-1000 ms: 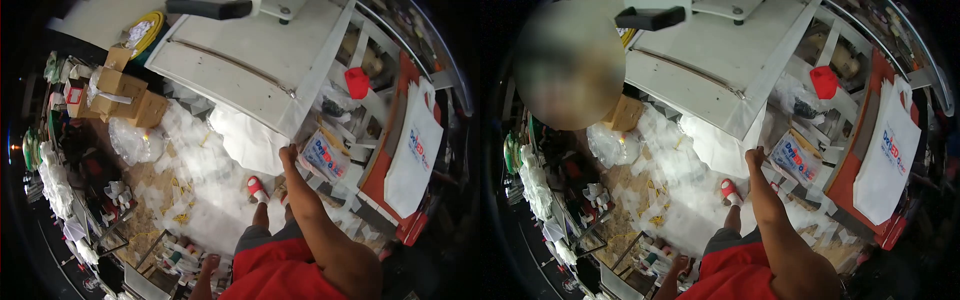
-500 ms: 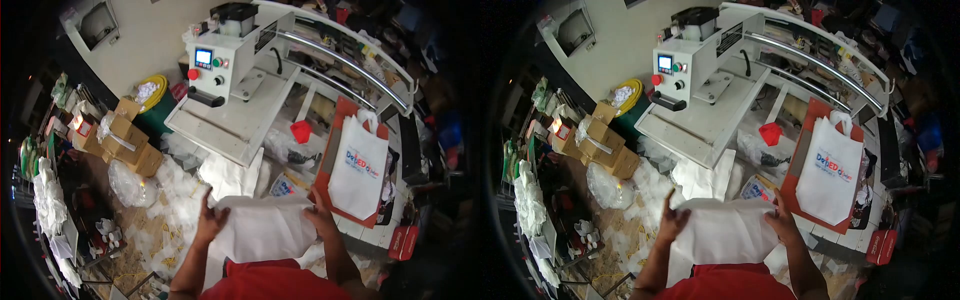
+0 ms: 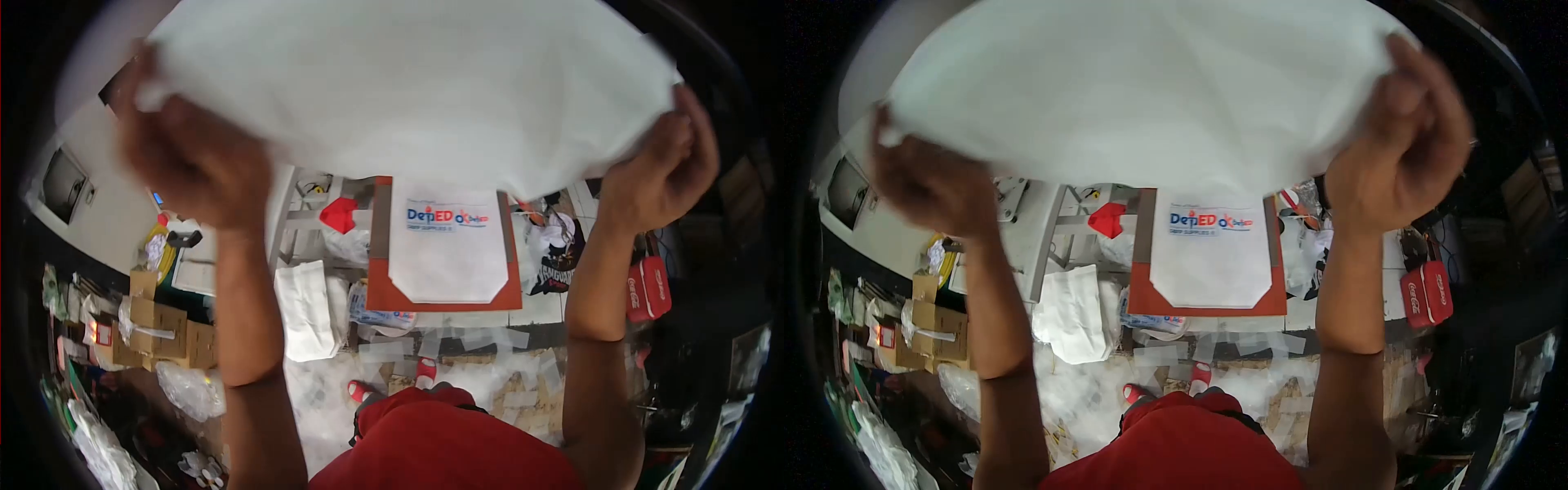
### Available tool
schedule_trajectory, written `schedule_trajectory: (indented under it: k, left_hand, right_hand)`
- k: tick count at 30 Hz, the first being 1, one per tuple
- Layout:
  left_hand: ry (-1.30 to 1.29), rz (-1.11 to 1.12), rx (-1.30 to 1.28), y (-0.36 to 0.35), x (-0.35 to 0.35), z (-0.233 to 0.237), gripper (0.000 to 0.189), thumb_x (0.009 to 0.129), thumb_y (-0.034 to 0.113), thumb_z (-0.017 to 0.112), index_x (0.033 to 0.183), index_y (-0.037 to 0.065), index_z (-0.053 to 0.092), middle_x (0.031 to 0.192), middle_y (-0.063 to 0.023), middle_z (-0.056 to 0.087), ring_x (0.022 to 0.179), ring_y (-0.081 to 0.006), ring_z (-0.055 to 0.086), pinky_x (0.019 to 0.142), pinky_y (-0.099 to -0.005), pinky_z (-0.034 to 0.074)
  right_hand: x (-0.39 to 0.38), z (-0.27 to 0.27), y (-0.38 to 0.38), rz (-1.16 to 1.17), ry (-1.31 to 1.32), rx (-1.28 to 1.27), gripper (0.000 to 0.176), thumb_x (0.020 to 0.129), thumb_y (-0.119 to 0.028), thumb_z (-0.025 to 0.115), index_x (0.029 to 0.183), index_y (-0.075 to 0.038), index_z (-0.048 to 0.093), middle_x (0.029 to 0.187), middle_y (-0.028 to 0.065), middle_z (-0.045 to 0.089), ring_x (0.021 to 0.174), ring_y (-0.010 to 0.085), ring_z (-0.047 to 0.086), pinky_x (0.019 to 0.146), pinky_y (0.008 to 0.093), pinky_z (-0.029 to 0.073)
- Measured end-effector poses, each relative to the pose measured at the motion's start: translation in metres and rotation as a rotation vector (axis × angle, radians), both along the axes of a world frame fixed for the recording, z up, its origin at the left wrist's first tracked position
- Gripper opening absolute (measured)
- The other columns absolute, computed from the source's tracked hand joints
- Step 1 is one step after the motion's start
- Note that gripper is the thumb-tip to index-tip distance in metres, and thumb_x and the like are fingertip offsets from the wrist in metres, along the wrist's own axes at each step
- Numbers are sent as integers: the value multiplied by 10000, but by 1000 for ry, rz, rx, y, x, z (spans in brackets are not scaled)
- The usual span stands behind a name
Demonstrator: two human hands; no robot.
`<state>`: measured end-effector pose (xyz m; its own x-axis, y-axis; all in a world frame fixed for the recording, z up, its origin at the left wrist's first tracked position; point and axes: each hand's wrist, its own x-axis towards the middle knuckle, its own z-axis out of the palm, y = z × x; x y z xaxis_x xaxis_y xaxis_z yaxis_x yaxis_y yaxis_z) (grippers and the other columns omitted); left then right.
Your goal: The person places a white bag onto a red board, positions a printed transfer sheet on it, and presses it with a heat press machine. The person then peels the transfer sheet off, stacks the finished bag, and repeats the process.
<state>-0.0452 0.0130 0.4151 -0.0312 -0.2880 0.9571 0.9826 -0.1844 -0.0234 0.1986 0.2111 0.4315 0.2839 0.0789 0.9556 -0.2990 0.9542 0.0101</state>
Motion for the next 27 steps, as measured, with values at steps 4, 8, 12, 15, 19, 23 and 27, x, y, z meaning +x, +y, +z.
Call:
schedule_trajectory:
  k: [4, 8, 12, 15, 19, 23, 27]
  left_hand:
    - [-428, 316, -861, 98, -10, -178, 460, 819, -35, 499, 1252, 79, 603, 921, -215, 570, 878, -393, 562, 799, -500, 482]
    - [-773, 226, -1481, 108, 11, -385, 428, 899, 87, 465, 1316, 110, 558, 1068, -247, 574, 943, -431, 624, 824, -512, 521]
    - [-856, 306, -1440, 100, 42, -387, 430, 909, 121, 492, 1334, 151, 545, 1116, -205, 547, 894, -422, 638, 777, -497, 541]
    - [-804, 312, -1385, 97, 41, -393, 424, 906, 136, 512, 1329, 144, 551, 1116, -177, 525, 897, -408, 629, 763, -493, 541]
    - [-751, 360, -1377, 98, 43, -390, 427, 906, 134, 516, 1331, 135, 555, 1119, -162, 521, 982, -366, 598, 812, -467, 528]
    - [-747, 340, -1351, 99, 44, -388, 422, 890, 78, 526, 1310, 66, 564, 1089, -199, 527, 1002, -393, 573, 856, -464, 501]
    - [-811, 304, -1261, 99, 35, -395, 407, 920, 102, 506, 1322, 50, 544, 1112, -208, 543, 1033, -385, 564, 859, -458, 496]
  right_hand:
    - [-12, -184, 118, -488, -1050, -745, 251, 952, -168, 543, 1148, -42, 636, 970, 207, 689, 862, 328, 681, 767, 401, 521]
    - [6, -406, 121, -358, -1466, -816, 248, 900, -169, 548, 1113, -104, 659, 895, 234, 677, 895, 397, 660, 779, 484, 530]
    - [23, -411, 78, -444, -1247, -693, 249, 894, -151, 580, 1130, -110, 647, 871, 201, 660, 799, 404, 645, 718, 484, 521]
    - [24, -411, 77, -497, -1234, -636, 273, 871, -111, 600, 1140, -112, 647, 904, 153, 591, 862, 376, 578, 787, 456, 487]
    - [25, -411, 73, -566, -1231, -634, 285, 852, -87, 611, 1131, -117, 660, 965, 126, 533, 932, 332, 523, 830, 461, 451]
    - [23, -410, 73, -552, -1214, -654, 286, 853, -85, 611, 1132, -116, 663, 978, 126, 521, 936, 320, 529, 814, 465, 450]
    - [22, -404, 72, -512, -1159, -702, 289, 850, -86, 625, 1138, -90, 654, 986, 154, 541, 956, 347, 532, 840, 451, 448]
